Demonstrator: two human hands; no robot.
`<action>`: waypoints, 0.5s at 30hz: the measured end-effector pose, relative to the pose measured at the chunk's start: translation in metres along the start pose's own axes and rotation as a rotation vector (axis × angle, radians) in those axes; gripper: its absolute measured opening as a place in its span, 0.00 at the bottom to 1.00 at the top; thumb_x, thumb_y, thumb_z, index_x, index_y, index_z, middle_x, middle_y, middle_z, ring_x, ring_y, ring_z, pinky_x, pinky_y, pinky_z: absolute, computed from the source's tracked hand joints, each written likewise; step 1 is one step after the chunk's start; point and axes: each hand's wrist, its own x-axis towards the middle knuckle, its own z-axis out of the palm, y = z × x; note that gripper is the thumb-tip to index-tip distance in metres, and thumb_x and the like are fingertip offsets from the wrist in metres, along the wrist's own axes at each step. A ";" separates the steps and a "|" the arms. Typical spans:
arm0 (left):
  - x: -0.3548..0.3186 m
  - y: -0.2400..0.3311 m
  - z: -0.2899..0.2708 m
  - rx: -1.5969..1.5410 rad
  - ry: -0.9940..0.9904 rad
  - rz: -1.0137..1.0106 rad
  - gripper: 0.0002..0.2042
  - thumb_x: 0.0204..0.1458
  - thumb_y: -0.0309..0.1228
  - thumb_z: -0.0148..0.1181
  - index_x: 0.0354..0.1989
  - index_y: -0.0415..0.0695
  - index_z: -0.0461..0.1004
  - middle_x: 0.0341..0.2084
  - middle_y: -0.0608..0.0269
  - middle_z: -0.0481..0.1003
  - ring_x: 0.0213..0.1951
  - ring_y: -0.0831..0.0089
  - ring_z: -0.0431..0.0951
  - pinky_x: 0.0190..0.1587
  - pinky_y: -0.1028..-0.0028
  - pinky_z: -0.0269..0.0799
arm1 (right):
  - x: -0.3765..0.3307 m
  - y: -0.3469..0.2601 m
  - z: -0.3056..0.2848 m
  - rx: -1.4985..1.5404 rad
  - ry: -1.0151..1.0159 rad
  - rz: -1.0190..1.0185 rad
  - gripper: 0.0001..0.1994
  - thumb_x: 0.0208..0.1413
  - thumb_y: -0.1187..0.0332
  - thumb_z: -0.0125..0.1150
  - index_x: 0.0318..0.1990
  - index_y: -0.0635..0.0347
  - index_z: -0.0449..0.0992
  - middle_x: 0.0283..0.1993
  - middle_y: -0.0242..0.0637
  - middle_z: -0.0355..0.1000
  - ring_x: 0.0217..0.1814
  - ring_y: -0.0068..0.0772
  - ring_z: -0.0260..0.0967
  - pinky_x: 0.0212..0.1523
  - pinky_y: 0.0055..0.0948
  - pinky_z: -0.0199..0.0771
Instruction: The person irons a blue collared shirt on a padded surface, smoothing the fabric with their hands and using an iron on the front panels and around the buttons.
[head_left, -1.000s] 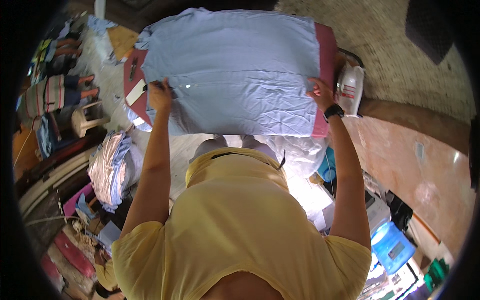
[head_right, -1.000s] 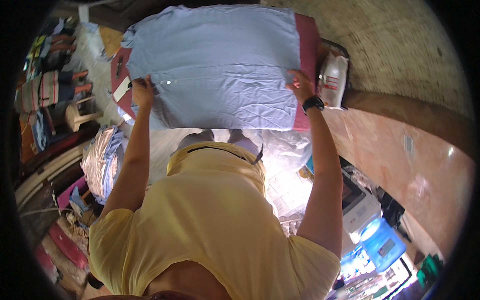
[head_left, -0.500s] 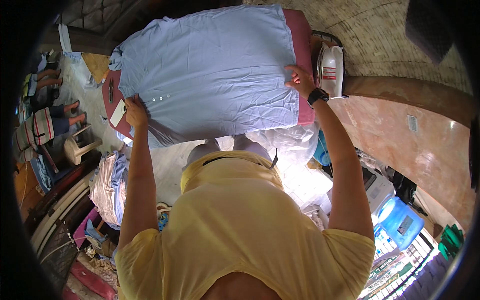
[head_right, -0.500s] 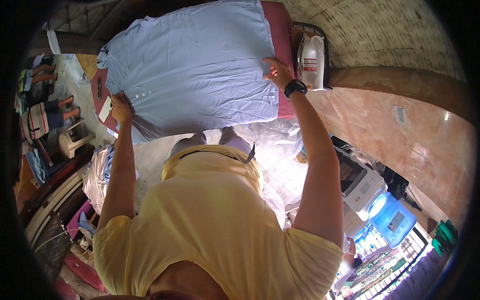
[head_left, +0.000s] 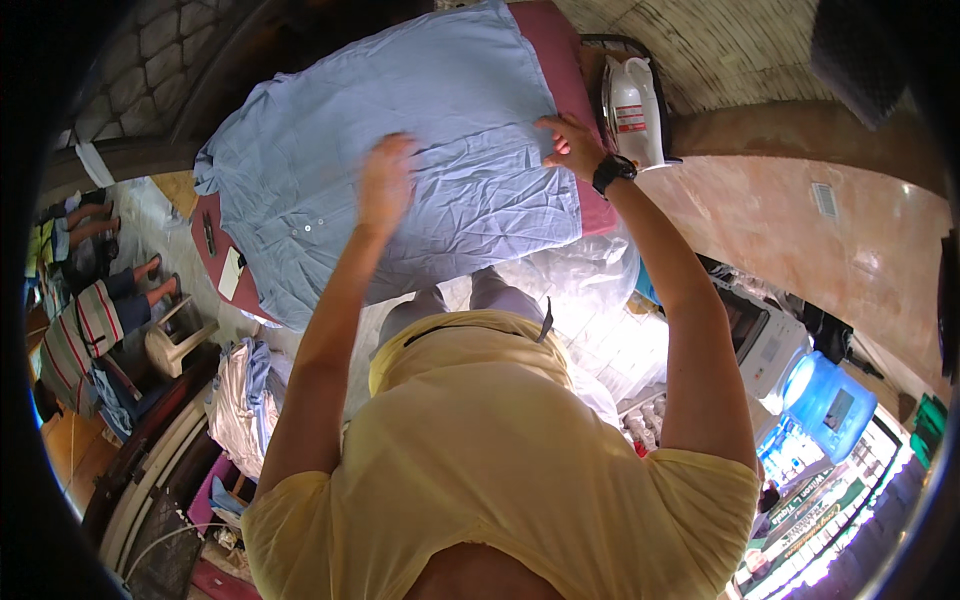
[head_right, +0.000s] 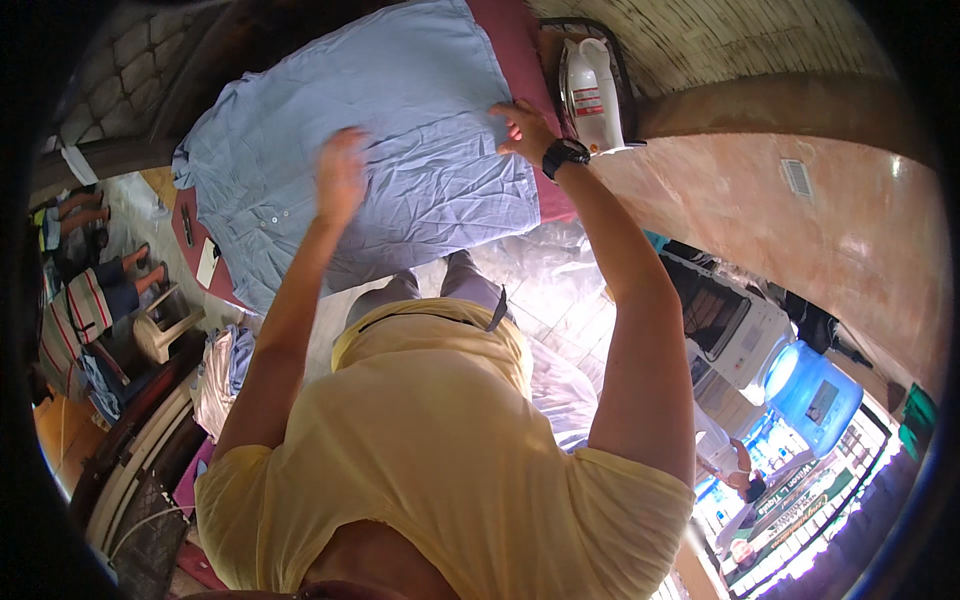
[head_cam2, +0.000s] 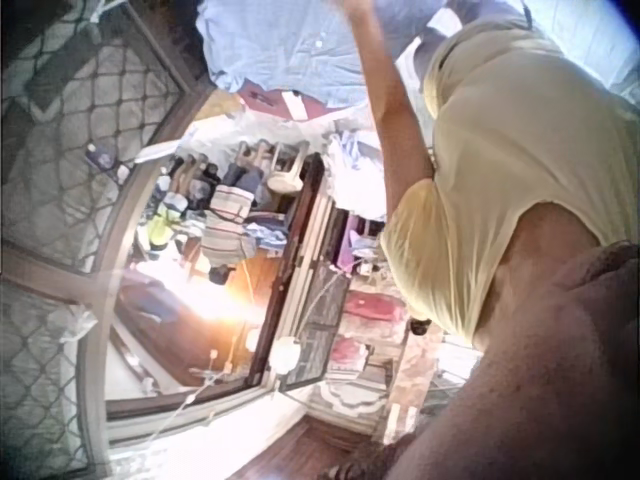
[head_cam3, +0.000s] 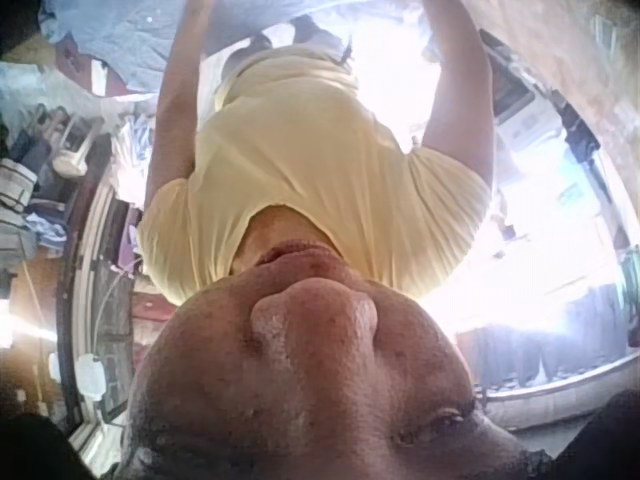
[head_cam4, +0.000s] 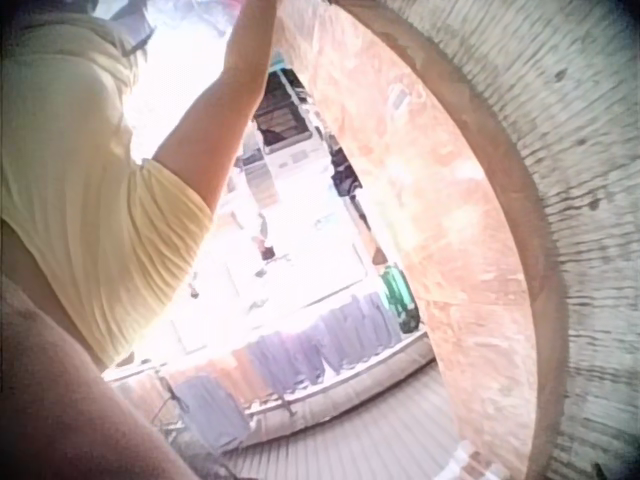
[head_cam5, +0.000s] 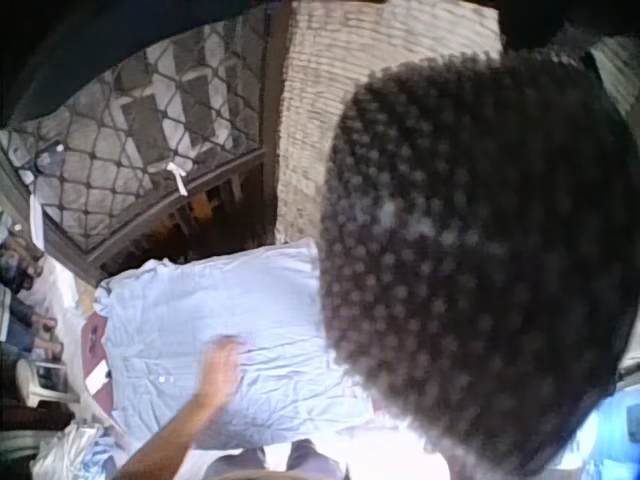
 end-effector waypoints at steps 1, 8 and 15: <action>0.010 0.020 0.035 -0.141 -0.154 0.111 0.20 0.48 0.17 0.52 0.52 0.42 0.71 0.54 0.56 0.70 0.57 0.59 0.69 0.62 0.64 0.62 | 0.001 -0.001 0.001 -0.002 0.004 0.003 0.36 0.32 0.80 0.76 0.55 0.48 0.73 0.41 0.34 0.65 0.40 0.28 0.70 0.42 0.27 0.79; 0.052 0.070 0.126 0.047 -0.533 0.582 0.27 0.61 0.38 0.48 0.68 0.45 0.52 0.68 0.62 0.53 0.68 0.64 0.53 0.70 0.63 0.49 | -0.010 0.014 0.007 0.089 0.212 -0.121 0.28 0.33 0.81 0.74 0.47 0.58 0.72 0.40 0.40 0.69 0.35 0.32 0.74 0.38 0.29 0.79; 0.052 0.081 0.119 0.164 -0.620 0.563 0.28 0.61 0.49 0.43 0.69 0.55 0.54 0.71 0.68 0.46 0.72 0.65 0.43 0.71 0.58 0.41 | -0.083 -0.004 0.066 -0.282 0.736 0.015 0.14 0.48 0.61 0.68 0.34 0.61 0.72 0.35 0.46 0.68 0.41 0.52 0.66 0.42 0.46 0.66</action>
